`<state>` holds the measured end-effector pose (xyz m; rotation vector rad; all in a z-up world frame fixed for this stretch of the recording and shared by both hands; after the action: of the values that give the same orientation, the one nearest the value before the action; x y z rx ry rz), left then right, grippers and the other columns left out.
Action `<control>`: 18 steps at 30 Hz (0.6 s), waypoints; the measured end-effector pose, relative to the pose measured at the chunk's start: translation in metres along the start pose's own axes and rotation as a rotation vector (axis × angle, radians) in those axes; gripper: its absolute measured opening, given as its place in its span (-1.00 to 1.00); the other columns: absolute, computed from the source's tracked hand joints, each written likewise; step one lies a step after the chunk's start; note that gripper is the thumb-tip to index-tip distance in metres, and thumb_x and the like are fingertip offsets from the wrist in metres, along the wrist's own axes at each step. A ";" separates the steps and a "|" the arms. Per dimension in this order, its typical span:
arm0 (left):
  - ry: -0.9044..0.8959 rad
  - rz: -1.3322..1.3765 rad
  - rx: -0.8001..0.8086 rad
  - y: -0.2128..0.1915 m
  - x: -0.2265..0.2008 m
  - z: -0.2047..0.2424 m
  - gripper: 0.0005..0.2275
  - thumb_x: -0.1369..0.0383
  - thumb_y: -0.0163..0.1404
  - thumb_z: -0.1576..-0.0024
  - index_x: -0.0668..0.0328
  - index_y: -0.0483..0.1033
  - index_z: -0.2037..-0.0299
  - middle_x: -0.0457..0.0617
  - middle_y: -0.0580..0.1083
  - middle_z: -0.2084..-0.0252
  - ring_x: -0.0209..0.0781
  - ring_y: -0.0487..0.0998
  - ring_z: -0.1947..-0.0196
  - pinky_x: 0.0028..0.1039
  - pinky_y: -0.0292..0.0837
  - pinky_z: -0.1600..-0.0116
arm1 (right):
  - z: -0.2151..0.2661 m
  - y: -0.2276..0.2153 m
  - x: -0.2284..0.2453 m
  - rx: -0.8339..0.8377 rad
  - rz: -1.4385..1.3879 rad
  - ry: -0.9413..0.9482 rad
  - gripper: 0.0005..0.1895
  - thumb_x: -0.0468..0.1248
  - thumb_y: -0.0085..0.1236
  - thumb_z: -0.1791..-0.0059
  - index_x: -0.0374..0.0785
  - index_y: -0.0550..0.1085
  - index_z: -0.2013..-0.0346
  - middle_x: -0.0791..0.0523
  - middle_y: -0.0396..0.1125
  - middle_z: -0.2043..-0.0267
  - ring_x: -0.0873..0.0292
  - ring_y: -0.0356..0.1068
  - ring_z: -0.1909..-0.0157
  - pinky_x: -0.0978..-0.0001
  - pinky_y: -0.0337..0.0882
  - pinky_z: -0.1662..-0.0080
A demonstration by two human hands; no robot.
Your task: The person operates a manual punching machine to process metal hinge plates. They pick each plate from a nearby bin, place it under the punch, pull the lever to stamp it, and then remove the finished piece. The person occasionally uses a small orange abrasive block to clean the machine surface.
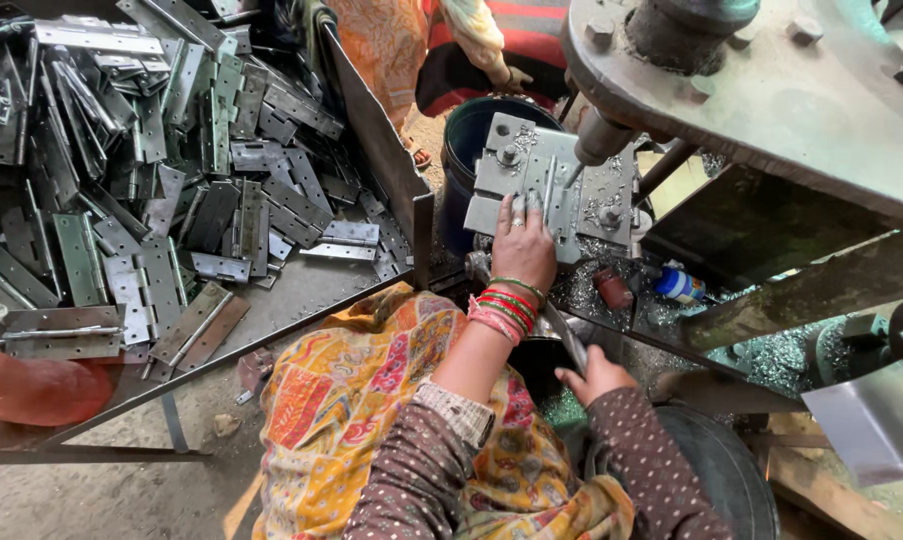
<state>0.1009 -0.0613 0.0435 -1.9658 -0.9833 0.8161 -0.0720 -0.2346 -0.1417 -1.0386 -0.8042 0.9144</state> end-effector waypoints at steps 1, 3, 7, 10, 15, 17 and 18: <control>-0.007 -0.010 0.003 0.002 0.000 -0.003 -0.74 0.40 -0.12 -0.14 0.37 0.63 0.15 0.19 0.49 -0.08 0.13 0.45 -0.23 -0.08 -0.10 -0.53 | -0.002 -0.011 0.006 0.027 0.029 0.009 -0.28 0.31 0.21 0.14 -0.21 0.34 0.05 -0.15 0.48 0.28 -0.24 0.52 0.18 -0.06 0.50 0.11; -0.021 -0.031 0.004 0.005 0.002 -0.011 -0.75 0.39 -0.12 -0.13 0.32 0.64 0.20 0.17 0.49 -0.11 0.10 0.45 -0.22 -0.09 -0.10 -0.51 | 0.003 -0.026 0.013 0.078 0.088 0.026 -0.26 0.33 0.23 0.14 -0.22 0.35 0.05 -0.13 0.49 0.26 -0.21 0.53 0.16 -0.05 0.50 0.10; -0.035 0.040 0.092 0.019 0.003 -0.027 -0.76 0.42 -0.13 -0.16 0.29 0.65 0.19 0.14 0.48 -0.12 0.06 0.43 -0.25 -0.10 -0.14 -0.54 | 0.020 -0.024 0.020 0.073 0.005 0.069 -0.36 0.26 0.20 0.10 -0.17 0.37 0.02 -0.13 0.51 0.27 -0.20 0.55 0.18 -0.04 0.52 0.10; -0.029 0.045 0.068 0.018 0.004 -0.031 -0.76 0.42 -0.12 -0.17 0.30 0.66 0.18 0.16 0.47 -0.15 0.04 0.44 -0.24 -0.10 -0.15 -0.55 | 0.029 -0.005 0.022 0.054 -0.033 0.106 -0.42 0.18 0.21 0.07 -0.13 0.37 -0.01 -0.15 0.50 0.27 -0.22 0.54 0.15 -0.07 0.51 0.09; -0.013 -0.010 0.036 0.010 0.000 -0.025 -0.77 0.40 -0.09 -0.15 0.28 0.67 0.20 0.13 0.47 -0.17 0.08 0.41 -0.27 -0.12 -0.15 -0.55 | 0.028 -0.001 0.018 0.130 -0.080 0.096 -0.37 0.20 0.24 0.11 -0.16 0.34 -0.01 -0.13 0.50 0.26 -0.20 0.53 0.12 -0.06 0.49 0.06; -0.016 0.036 0.067 0.011 0.002 -0.027 -0.77 0.38 -0.09 -0.14 0.26 0.67 0.25 0.16 0.46 -0.18 0.10 0.40 -0.27 -0.10 -0.17 -0.53 | 0.016 -0.016 0.017 0.142 -0.012 0.086 -0.34 0.22 0.25 0.11 -0.20 0.34 0.01 -0.12 0.49 0.24 -0.18 0.53 0.11 -0.03 0.50 0.05; -0.018 0.059 0.086 0.013 0.002 -0.026 -0.77 0.37 -0.09 -0.14 0.25 0.68 0.27 0.18 0.45 -0.19 0.11 0.40 -0.27 -0.08 -0.18 -0.52 | 0.012 -0.020 0.017 0.151 0.021 0.081 -0.32 0.23 0.26 0.12 -0.22 0.34 0.02 -0.11 0.49 0.24 -0.18 0.54 0.11 -0.02 0.51 0.04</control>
<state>0.1273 -0.0736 0.0447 -1.9247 -0.8901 0.8950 -0.0714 -0.2198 -0.1174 -0.9476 -0.6477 0.9309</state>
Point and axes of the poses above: each hand's wrist, its own z-axis away from the middle knuckle, its own y-axis out of the palm, x = y × z, the point moved 9 cm from there along -z, towards the middle knuckle
